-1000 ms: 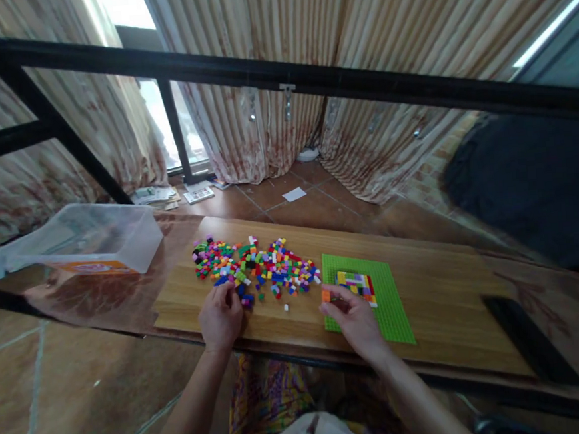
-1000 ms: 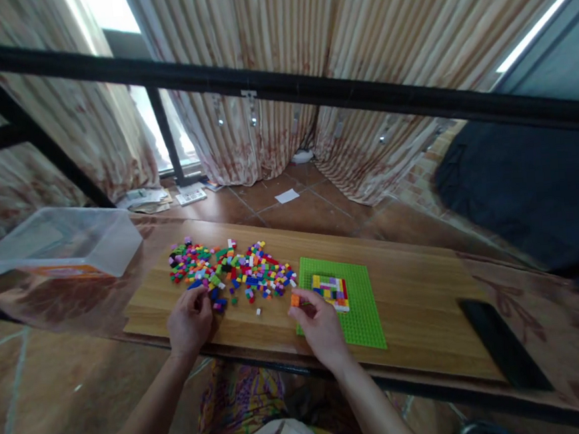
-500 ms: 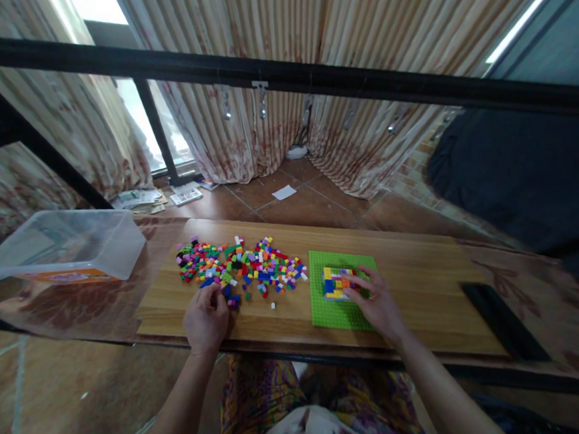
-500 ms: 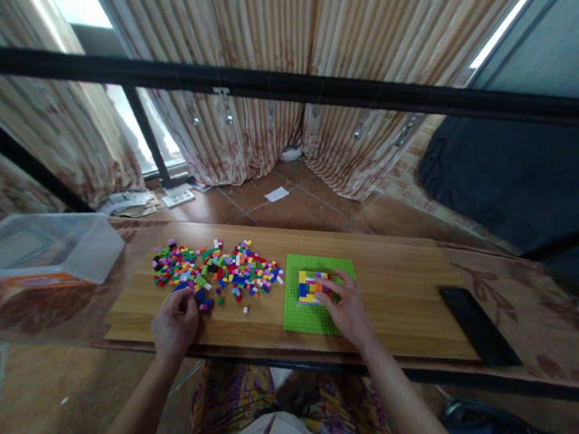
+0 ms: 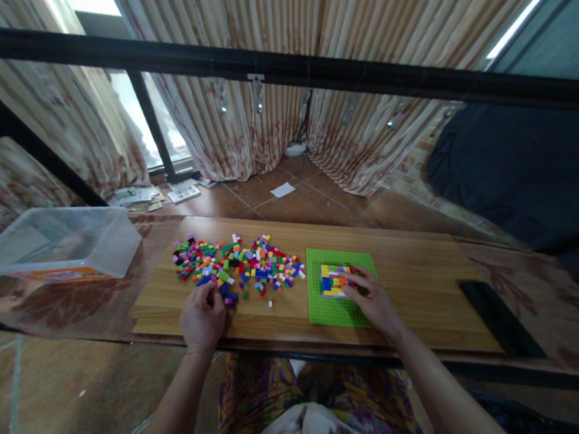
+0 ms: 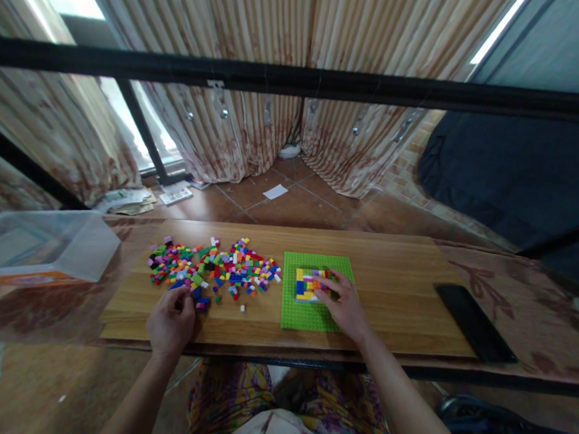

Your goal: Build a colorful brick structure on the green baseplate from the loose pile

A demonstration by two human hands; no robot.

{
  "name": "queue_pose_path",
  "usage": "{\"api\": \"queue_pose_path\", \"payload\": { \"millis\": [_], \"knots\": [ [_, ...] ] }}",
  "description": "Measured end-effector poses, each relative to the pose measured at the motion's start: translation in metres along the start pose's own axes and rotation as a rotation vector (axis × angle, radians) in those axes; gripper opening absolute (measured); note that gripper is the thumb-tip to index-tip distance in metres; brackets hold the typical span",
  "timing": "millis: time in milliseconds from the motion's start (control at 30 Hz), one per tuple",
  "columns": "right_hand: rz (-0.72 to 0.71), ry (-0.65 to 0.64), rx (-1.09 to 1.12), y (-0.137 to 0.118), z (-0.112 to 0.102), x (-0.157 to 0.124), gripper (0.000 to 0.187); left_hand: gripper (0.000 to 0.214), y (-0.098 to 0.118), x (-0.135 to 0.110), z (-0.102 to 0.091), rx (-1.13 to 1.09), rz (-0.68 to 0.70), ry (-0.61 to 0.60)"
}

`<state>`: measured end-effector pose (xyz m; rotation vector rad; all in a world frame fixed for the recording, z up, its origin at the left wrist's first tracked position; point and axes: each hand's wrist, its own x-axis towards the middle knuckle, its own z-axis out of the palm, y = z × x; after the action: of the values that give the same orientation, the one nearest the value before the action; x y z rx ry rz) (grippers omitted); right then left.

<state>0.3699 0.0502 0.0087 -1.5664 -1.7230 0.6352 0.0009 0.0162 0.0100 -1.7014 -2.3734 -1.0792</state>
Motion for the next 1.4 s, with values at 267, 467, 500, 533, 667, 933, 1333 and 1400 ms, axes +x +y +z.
{"api": "queue_pose_path", "payload": {
  "millis": [267,467,500,533,667,933,1333,1400],
  "knots": [
    [0.011,-0.032,-0.019,-0.004,-0.002,0.001,0.038,0.021,0.001,0.001,-0.001,-0.02,-0.01,-0.006],
    [-0.036,0.088,-0.082,-0.014,-0.016,0.003,0.036,0.021,0.002,0.0,-0.001,-0.013,-0.007,-0.001],
    [-0.066,0.093,-0.124,-0.016,-0.019,0.004,0.034,0.021,0.002,0.0,-0.001,-0.009,-0.007,0.002],
    [-0.103,0.077,-0.167,-0.02,-0.022,0.006,0.032,0.021,0.001,0.0,-0.001,-0.007,-0.007,0.002],
    [-0.265,-0.092,-0.286,-0.036,-0.028,0.016,0.027,0.021,0.001,0.0,0.0,-0.018,-0.002,0.002],
    [-0.382,-0.279,-0.336,-0.039,-0.026,0.022,0.021,0.021,0.001,-0.001,0.0,-0.019,0.0,0.002],
    [-0.294,-0.23,-0.159,-0.027,-0.025,0.016,0.021,0.02,-0.002,-0.002,0.002,-0.005,0.013,0.013],
    [-0.282,-0.18,-0.141,-0.024,-0.021,0.013,0.02,0.02,-0.002,-0.002,0.003,0.005,0.015,0.014]
  ]
}}
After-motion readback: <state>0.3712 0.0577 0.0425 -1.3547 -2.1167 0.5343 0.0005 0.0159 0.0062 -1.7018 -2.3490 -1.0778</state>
